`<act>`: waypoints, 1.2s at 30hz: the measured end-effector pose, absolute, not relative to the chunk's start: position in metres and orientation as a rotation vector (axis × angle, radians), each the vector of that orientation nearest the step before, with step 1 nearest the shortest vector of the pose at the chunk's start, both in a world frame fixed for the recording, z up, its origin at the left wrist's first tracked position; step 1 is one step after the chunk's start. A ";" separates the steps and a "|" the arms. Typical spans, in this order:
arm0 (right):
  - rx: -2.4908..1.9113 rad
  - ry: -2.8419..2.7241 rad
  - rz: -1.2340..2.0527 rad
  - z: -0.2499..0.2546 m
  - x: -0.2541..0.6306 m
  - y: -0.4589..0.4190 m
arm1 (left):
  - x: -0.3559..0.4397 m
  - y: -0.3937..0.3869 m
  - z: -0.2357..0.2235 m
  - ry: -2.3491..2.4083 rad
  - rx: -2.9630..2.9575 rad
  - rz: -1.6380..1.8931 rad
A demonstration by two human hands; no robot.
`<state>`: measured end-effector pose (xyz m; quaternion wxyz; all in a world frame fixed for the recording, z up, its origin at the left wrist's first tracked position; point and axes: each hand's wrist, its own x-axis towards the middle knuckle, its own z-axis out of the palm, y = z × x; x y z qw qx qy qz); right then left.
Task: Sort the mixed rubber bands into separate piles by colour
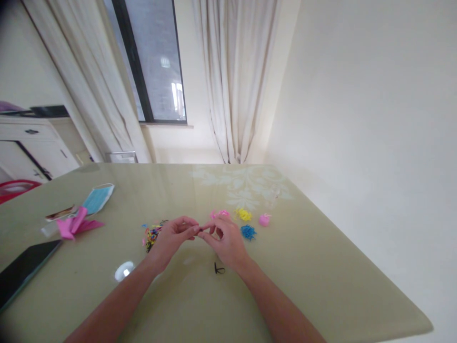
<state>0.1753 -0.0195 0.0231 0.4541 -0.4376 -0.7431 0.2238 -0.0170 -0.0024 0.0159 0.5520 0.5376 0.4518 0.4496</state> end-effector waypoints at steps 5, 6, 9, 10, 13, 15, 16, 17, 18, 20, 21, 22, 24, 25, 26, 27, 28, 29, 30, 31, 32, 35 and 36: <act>-1.089 -1.757 0.643 0.024 0.180 -0.017 | -0.016 -0.004 0.019 1.060 1.301 1.029; -1.079 -1.724 0.712 0.025 0.182 -0.017 | -0.018 -0.003 0.020 1.062 1.328 1.029; -0.996 -1.570 0.984 0.033 0.187 -0.018 | -0.031 0.005 0.022 1.142 1.462 1.061; -0.956 -1.510 1.064 0.036 0.190 -0.019 | -0.037 0.008 0.021 1.214 1.530 1.070; -0.864 -1.384 1.184 0.042 0.197 -0.022 | -0.058 0.016 0.014 1.607 1.860 0.993; -0.816 -1.359 1.211 0.042 0.202 -0.023 | -0.069 0.018 0.008 1.940 2.100 0.782; -0.788 -1.356 1.223 0.041 0.204 -0.024 | -0.072 0.018 0.005 2.068 2.172 0.643; -0.759 -1.352 1.232 0.040 0.205 -0.024 | -0.075 0.018 0.003 2.152 2.212 0.507; -0.731 -1.348 1.242 0.039 0.206 -0.025 | -0.076 0.018 0.002 2.192 2.226 0.399; -0.686 -1.341 1.258 0.038 0.208 -0.026 | -0.075 0.018 0.001 2.196 2.237 0.286; -0.672 -1.336 1.263 0.038 0.208 -0.026 | -0.074 0.018 0.002 2.184 2.243 0.266; -0.666 -1.332 1.270 0.039 0.208 -0.026 | -0.073 0.019 0.003 2.174 2.248 0.257; -0.666 -1.328 1.284 0.041 0.209 -0.026 | -0.072 0.020 0.005 2.161 2.256 0.250; -0.669 -1.325 1.292 0.042 0.209 -0.026 | -0.072 0.020 0.006 2.155 2.262 0.248; -0.673 -1.325 1.301 0.043 0.210 -0.025 | -0.072 0.020 0.006 2.147 2.269 0.251; -0.678 -1.325 1.311 0.044 0.212 -0.024 | -0.073 0.020 0.006 2.140 2.275 0.261; -0.685 -1.326 1.321 0.045 0.213 -0.023 | -0.073 0.020 0.006 2.134 2.281 0.276; -0.697 -1.333 1.333 0.045 0.216 -0.022 | -0.074 0.020 0.006 2.131 2.285 0.296; -0.716 -1.347 1.346 0.046 0.218 -0.021 | -0.075 0.020 0.007 2.134 2.288 0.318; -0.742 -1.371 1.358 0.047 0.221 -0.020 | -0.075 0.020 0.007 2.142 2.290 0.338; -0.776 -1.407 1.371 0.047 0.224 -0.018 | -0.076 0.020 0.007 2.154 2.292 0.356; -0.942 -1.578 1.383 0.047 0.233 -0.013 | -0.077 0.020 0.009 2.201 2.280 0.391; -1.014 -1.652 1.365 0.046 0.235 -0.011 | -0.077 0.020 0.009 2.214 2.265 0.405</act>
